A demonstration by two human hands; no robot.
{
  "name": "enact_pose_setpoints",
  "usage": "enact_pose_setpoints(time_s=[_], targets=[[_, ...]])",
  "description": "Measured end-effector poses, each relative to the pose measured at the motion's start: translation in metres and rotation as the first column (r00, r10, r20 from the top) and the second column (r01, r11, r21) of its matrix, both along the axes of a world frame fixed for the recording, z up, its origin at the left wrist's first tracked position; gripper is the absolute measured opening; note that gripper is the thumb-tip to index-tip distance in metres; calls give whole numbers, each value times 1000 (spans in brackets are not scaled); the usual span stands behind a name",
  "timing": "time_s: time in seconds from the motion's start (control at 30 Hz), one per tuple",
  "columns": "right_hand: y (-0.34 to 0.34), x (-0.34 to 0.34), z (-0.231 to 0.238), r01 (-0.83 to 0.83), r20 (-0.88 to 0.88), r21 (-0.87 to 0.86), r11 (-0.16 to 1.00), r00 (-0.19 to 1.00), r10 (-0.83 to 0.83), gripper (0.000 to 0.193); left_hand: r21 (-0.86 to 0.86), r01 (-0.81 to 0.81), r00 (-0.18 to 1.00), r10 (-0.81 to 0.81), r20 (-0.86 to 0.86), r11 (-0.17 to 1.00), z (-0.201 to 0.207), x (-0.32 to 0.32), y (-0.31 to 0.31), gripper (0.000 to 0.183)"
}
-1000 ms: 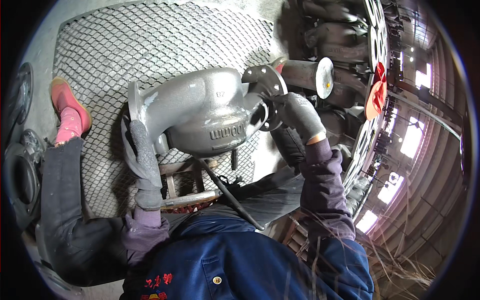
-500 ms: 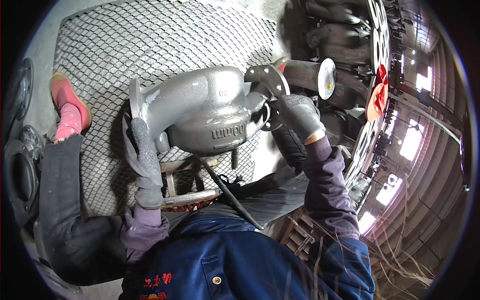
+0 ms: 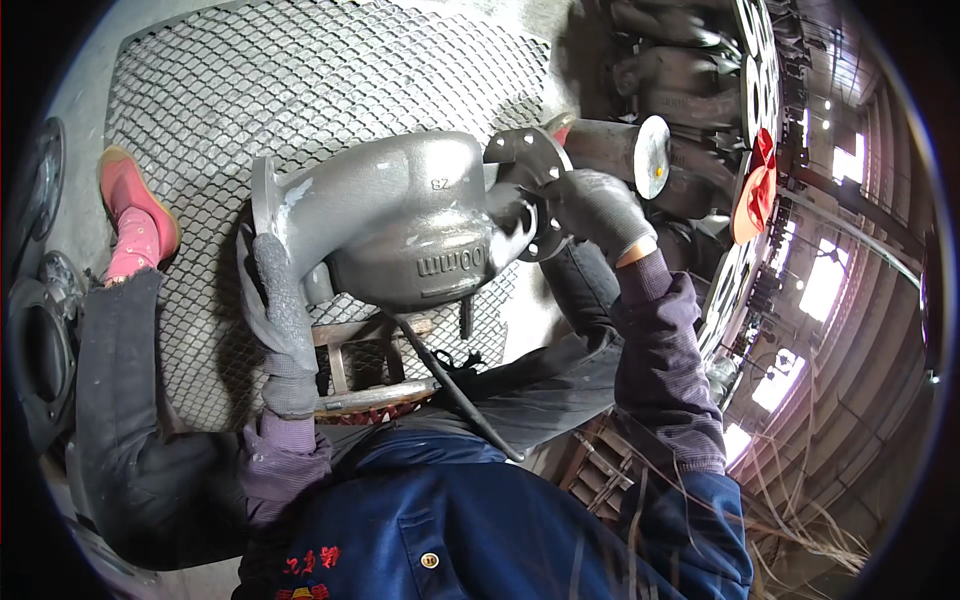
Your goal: The person marks a large industrial metal casting with a marker.
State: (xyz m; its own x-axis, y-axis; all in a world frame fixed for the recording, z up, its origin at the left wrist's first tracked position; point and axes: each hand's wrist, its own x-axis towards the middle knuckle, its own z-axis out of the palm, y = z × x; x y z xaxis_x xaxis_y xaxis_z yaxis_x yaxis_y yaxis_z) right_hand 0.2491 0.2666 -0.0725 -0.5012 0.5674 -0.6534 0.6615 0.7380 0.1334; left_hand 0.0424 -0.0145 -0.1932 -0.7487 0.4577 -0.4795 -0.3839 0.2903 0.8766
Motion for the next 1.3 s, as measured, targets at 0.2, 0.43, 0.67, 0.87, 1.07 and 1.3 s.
enact_pose_setpoints(time_s=[0.2,0.43,0.67,0.87,1.07,1.3], targets=[[2,11,28,561,-381,-426,709,600,-704,35,-102,162,902,-189,-387,982,39,-8,22,58],[-17,72,-35,671,-712,-531,517,-23,-702,40,-333,829,143,-747,-650,449,91,52,85,64],[-52,83,-116,759,-940,-282,587,-98,-326,40,-705,709,-271,-910,-313,31,48,149,183,65],[-51,72,-111,764,-933,-329,555,-170,-318,39,-598,783,-323,-934,-153,-173,38,127,225,62],[-52,72,-116,761,-942,-319,565,-187,-279,41,-596,765,-395,-908,-136,-244,26,126,239,69],[-50,72,-113,737,-945,-308,601,-166,-281,40,-869,492,-756,-466,-461,62,53,155,148,36]])
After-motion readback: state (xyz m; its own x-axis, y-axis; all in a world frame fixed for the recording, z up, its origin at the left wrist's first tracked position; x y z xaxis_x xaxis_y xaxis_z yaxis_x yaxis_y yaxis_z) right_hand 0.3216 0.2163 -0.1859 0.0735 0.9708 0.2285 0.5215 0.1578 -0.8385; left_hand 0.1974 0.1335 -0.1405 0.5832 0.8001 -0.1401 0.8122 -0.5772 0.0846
